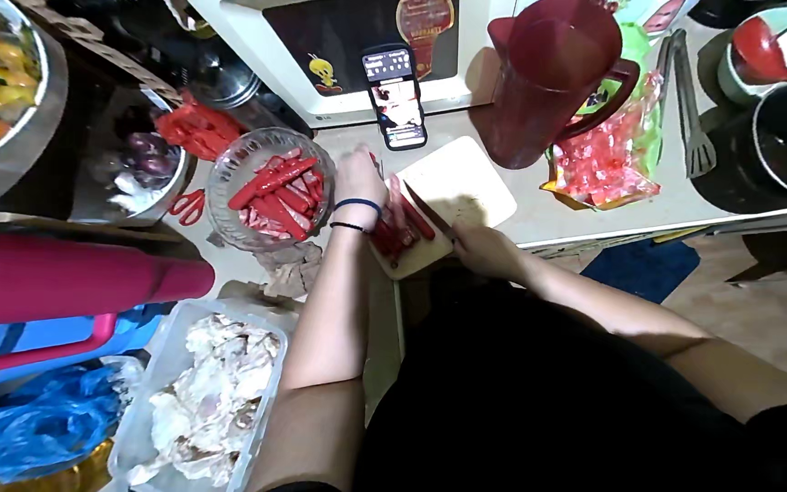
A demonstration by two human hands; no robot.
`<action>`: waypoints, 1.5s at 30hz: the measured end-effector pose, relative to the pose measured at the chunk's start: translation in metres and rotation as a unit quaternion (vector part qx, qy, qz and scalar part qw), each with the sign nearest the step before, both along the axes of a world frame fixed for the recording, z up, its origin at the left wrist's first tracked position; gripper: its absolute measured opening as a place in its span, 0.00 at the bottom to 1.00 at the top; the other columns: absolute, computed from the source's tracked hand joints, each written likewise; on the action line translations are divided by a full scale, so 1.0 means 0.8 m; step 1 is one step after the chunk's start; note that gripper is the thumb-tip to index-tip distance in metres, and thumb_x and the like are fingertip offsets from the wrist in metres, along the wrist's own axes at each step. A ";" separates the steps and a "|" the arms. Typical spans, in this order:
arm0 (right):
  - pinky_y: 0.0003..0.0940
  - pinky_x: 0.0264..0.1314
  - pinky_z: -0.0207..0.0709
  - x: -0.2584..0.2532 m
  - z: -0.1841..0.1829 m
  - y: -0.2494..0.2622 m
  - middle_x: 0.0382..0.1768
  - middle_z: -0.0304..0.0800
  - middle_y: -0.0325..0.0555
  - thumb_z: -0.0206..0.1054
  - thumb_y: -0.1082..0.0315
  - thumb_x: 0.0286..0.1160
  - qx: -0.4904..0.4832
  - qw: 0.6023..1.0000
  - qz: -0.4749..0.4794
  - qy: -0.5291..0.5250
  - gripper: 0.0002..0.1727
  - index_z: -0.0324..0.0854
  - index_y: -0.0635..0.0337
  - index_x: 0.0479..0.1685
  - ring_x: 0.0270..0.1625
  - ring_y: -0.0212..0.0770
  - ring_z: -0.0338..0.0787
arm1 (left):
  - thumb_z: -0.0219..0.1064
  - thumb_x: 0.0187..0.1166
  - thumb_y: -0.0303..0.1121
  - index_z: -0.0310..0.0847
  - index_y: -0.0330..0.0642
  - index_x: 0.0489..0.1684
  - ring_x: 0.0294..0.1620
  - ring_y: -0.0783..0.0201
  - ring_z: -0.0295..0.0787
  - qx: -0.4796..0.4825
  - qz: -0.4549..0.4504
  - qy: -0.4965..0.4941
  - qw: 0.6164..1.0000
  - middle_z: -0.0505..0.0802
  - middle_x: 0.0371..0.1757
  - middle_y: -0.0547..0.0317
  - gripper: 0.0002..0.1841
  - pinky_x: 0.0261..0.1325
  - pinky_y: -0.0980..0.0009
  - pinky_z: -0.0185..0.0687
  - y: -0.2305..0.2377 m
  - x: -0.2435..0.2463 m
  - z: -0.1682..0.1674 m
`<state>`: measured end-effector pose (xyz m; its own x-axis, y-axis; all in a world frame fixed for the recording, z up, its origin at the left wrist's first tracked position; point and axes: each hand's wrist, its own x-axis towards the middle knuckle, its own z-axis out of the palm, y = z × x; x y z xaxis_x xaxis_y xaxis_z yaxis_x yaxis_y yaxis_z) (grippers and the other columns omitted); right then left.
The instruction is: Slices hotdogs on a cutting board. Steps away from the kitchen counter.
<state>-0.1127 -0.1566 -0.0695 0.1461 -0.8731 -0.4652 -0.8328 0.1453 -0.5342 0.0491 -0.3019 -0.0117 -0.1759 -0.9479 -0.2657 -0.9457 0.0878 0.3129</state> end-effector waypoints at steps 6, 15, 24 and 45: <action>0.60 0.50 0.83 -0.040 0.007 0.000 0.42 0.87 0.58 0.52 0.64 0.92 0.042 0.998 -0.039 -0.012 0.14 0.78 0.63 0.60 0.49 0.59 0.91 | 0.61 0.84 0.27 0.75 0.34 0.78 0.73 0.37 0.83 0.003 0.032 0.057 0.998 0.88 0.68 0.33 0.23 0.77 0.39 0.72 0.012 0.001 -0.037; 0.65 0.50 0.81 -0.078 -0.002 0.007 0.43 0.88 0.61 0.50 0.63 0.93 0.017 0.979 -0.199 -0.039 0.17 0.76 0.64 0.66 0.48 0.62 0.91 | 0.69 0.74 0.18 0.63 0.34 0.86 0.51 0.51 0.93 0.164 0.027 0.444 0.881 0.84 0.73 0.38 0.36 0.54 0.54 0.91 0.059 -0.094 -0.087; 0.62 0.50 0.83 -0.084 0.011 0.021 0.42 0.89 0.60 0.46 0.59 0.95 0.065 0.982 -0.162 0.075 0.18 0.69 0.63 0.67 0.51 0.63 0.93 | 0.61 0.83 0.23 0.72 0.27 0.80 0.80 0.29 0.72 -0.061 -0.109 0.149 0.981 0.73 0.83 0.27 0.25 0.82 0.42 0.65 0.067 -0.094 -0.116; 0.61 0.41 0.84 -0.028 0.034 -0.022 0.43 0.91 0.63 0.49 0.73 0.90 0.061 0.963 -0.052 0.258 0.14 0.73 0.65 0.66 0.50 0.67 0.94 | 0.57 0.86 0.29 0.71 0.43 0.85 0.85 0.38 0.66 -0.064 -0.218 -0.017 0.974 0.72 0.90 0.57 0.26 0.82 0.38 0.55 0.087 -0.095 -0.113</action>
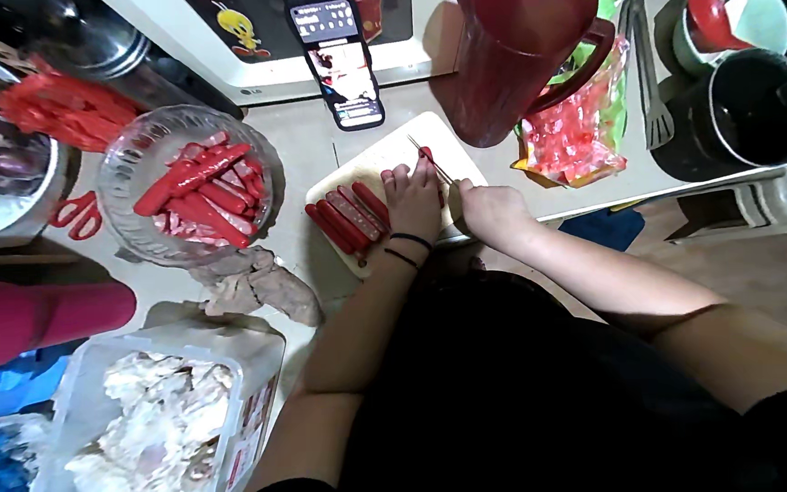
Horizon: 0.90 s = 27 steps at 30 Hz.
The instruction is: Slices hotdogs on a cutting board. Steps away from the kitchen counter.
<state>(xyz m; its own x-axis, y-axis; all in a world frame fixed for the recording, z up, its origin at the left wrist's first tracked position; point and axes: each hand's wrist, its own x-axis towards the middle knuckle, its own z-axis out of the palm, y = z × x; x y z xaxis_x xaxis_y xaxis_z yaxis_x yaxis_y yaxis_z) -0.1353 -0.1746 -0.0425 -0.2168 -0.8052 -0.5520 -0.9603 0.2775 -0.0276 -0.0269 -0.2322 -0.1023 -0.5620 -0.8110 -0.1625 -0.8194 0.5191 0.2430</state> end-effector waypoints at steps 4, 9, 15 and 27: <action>0.64 0.43 0.84 0.003 -0.022 -0.009 0.44 0.92 0.63 0.53 0.71 0.88 0.002 1.000 -0.018 -0.020 0.17 0.71 0.62 0.70 0.50 0.67 0.94 | 0.57 0.85 0.27 0.72 0.42 0.85 0.87 0.39 0.63 -0.019 0.000 0.009 1.000 0.72 0.90 0.58 0.26 0.79 0.38 0.58 0.006 0.004 -0.009; 0.65 0.43 0.83 -0.017 -0.020 -0.010 0.44 0.91 0.65 0.58 0.70 0.84 -0.008 1.000 -0.010 -0.007 0.17 0.71 0.64 0.68 0.51 0.69 0.93 | 0.61 0.84 0.29 0.72 0.43 0.85 0.88 0.38 0.63 -0.028 0.006 0.030 0.999 0.74 0.88 0.58 0.27 0.79 0.36 0.59 0.008 0.006 -0.015; 0.63 0.41 0.83 -0.014 -0.008 0.002 0.43 0.91 0.64 0.53 0.71 0.87 -0.023 1.000 0.016 -0.007 0.15 0.73 0.64 0.66 0.50 0.69 0.94 | 0.60 0.84 0.29 0.72 0.44 0.85 0.88 0.39 0.62 -0.033 0.009 0.017 0.999 0.74 0.88 0.60 0.27 0.78 0.37 0.58 0.009 0.006 -0.015; 0.64 0.43 0.83 -0.004 -0.022 -0.014 0.43 0.91 0.65 0.58 0.73 0.84 0.007 0.999 0.032 0.015 0.18 0.71 0.66 0.70 0.49 0.68 0.94 | 0.60 0.85 0.30 0.76 0.46 0.82 0.87 0.39 0.65 -0.033 0.023 0.046 0.998 0.78 0.86 0.61 0.24 0.78 0.35 0.58 0.013 0.008 -0.015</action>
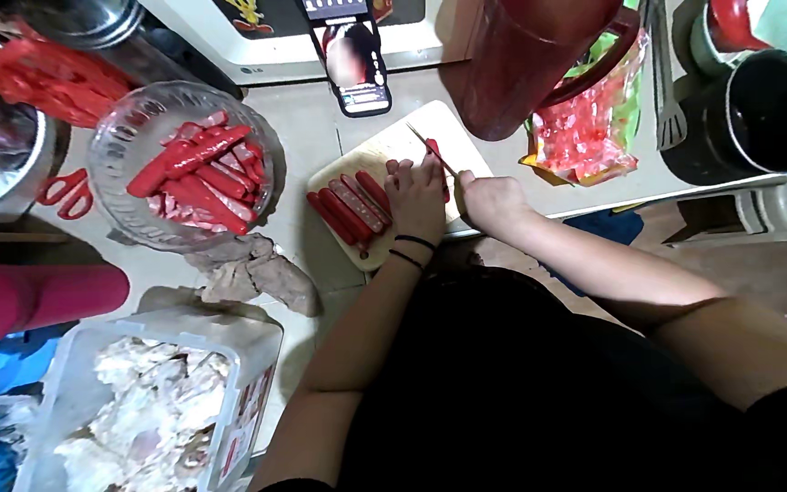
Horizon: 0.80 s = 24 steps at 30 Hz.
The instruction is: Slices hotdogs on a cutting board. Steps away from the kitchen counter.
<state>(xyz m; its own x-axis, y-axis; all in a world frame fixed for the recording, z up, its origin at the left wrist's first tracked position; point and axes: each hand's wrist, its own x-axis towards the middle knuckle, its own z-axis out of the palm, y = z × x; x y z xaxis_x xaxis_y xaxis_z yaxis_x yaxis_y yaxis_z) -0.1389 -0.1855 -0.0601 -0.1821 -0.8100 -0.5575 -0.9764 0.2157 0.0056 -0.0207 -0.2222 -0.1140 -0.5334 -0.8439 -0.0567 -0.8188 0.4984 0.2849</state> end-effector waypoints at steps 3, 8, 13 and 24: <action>0.65 0.42 0.83 -0.009 0.000 0.002 0.42 0.91 0.66 0.60 0.70 0.83 -0.006 1.000 -0.005 0.003 0.18 0.71 0.67 0.68 0.48 0.70 0.94 | 0.60 0.87 0.33 0.77 0.48 0.82 0.87 0.40 0.64 -0.006 0.007 -0.002 1.000 0.79 0.85 0.63 0.24 0.79 0.36 0.57 0.003 0.001 -0.004; 0.64 0.41 0.82 -0.012 0.008 0.016 0.41 0.91 0.65 0.54 0.71 0.86 -0.030 0.999 0.010 -0.009 0.14 0.73 0.67 0.65 0.48 0.70 0.94 | 0.60 0.87 0.34 0.79 0.48 0.80 0.86 0.42 0.67 -0.014 0.012 -0.007 1.000 0.81 0.84 0.64 0.22 0.77 0.38 0.58 0.004 -0.001 -0.002; 0.63 0.40 0.83 -0.011 0.004 0.018 0.42 0.91 0.65 0.54 0.73 0.86 -0.033 0.999 0.035 -0.007 0.13 0.74 0.67 0.63 0.48 0.69 0.94 | 0.60 0.87 0.33 0.79 0.48 0.80 0.85 0.43 0.68 -0.024 0.013 -0.014 1.000 0.81 0.83 0.65 0.22 0.76 0.39 0.59 0.006 -0.002 -0.002; 0.63 0.46 0.83 -0.015 0.001 0.015 0.45 0.91 0.66 0.51 0.68 0.90 -0.001 1.000 -0.006 -0.014 0.15 0.72 0.66 0.67 0.53 0.68 0.93 | 0.59 0.87 0.33 0.83 0.50 0.76 0.82 0.44 0.73 -0.053 0.022 0.013 0.998 0.85 0.79 0.66 0.21 0.74 0.39 0.61 0.011 0.000 -0.008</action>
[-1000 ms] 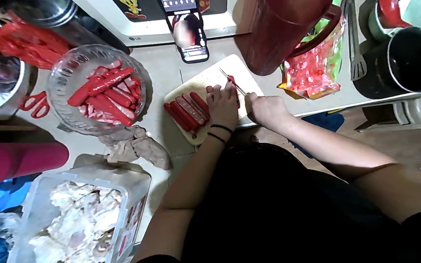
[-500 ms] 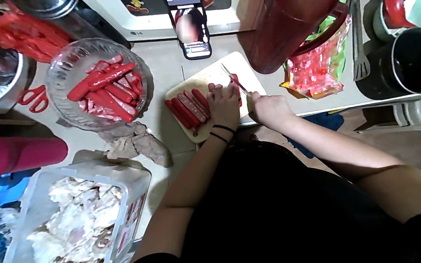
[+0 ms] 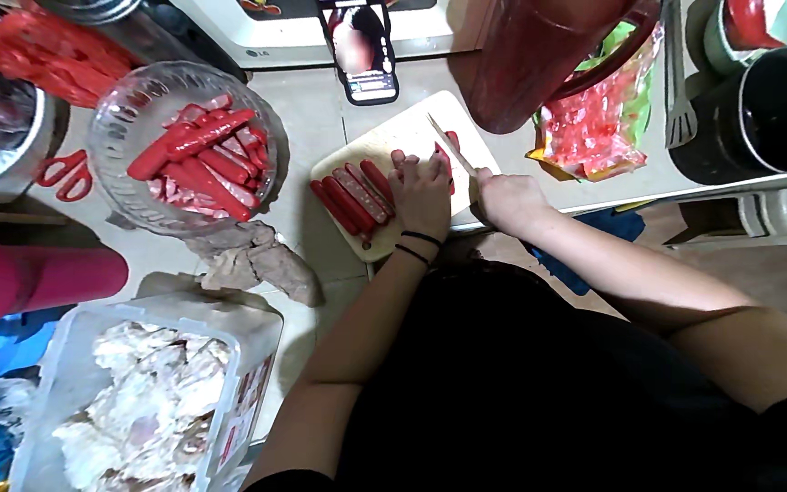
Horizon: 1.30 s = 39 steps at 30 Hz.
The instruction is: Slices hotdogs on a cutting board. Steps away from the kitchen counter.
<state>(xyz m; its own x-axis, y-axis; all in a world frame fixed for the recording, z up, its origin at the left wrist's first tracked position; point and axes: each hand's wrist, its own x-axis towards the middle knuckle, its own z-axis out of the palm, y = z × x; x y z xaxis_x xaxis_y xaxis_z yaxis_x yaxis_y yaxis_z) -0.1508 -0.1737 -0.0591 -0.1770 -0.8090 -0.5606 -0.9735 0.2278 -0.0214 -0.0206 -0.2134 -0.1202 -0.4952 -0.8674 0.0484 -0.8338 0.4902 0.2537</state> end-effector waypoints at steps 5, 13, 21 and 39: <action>0.64 0.42 0.82 0.002 0.007 0.009 0.44 0.90 0.65 0.51 0.68 0.90 -0.017 0.999 0.029 -0.005 0.15 0.73 0.66 0.65 0.50 0.69 0.93 | 0.60 0.86 0.31 0.85 0.47 0.73 0.81 0.43 0.74 0.006 -0.003 0.009 1.000 0.87 0.77 0.64 0.20 0.75 0.37 0.61 0.000 0.000 0.003; 0.61 0.41 0.83 0.014 -0.005 0.003 0.42 0.91 0.64 0.51 0.75 0.88 -0.015 0.999 0.037 0.028 0.14 0.72 0.67 0.66 0.48 0.67 0.94 | 0.59 0.86 0.32 0.85 0.50 0.74 0.82 0.45 0.74 -0.002 0.002 -0.002 1.000 0.87 0.78 0.67 0.20 0.75 0.39 0.60 0.001 -0.001 0.003; 0.64 0.42 0.82 0.004 0.003 0.012 0.44 0.91 0.66 0.50 0.69 0.90 -0.014 1.000 0.024 0.002 0.14 0.73 0.66 0.64 0.50 0.69 0.94 | 0.61 0.85 0.31 0.92 0.51 0.64 0.75 0.45 0.81 -0.042 0.009 0.052 0.998 0.92 0.70 0.66 0.16 0.72 0.39 0.63 0.005 0.001 -0.006; 0.65 0.44 0.82 -0.002 0.001 0.012 0.45 0.90 0.67 0.51 0.69 0.90 -0.004 1.000 0.024 -0.007 0.16 0.71 0.66 0.69 0.51 0.70 0.93 | 0.63 0.83 0.29 0.84 0.51 0.75 0.78 0.44 0.79 -0.037 -0.017 0.030 0.999 0.88 0.76 0.64 0.22 0.73 0.39 0.62 0.030 0.013 -0.011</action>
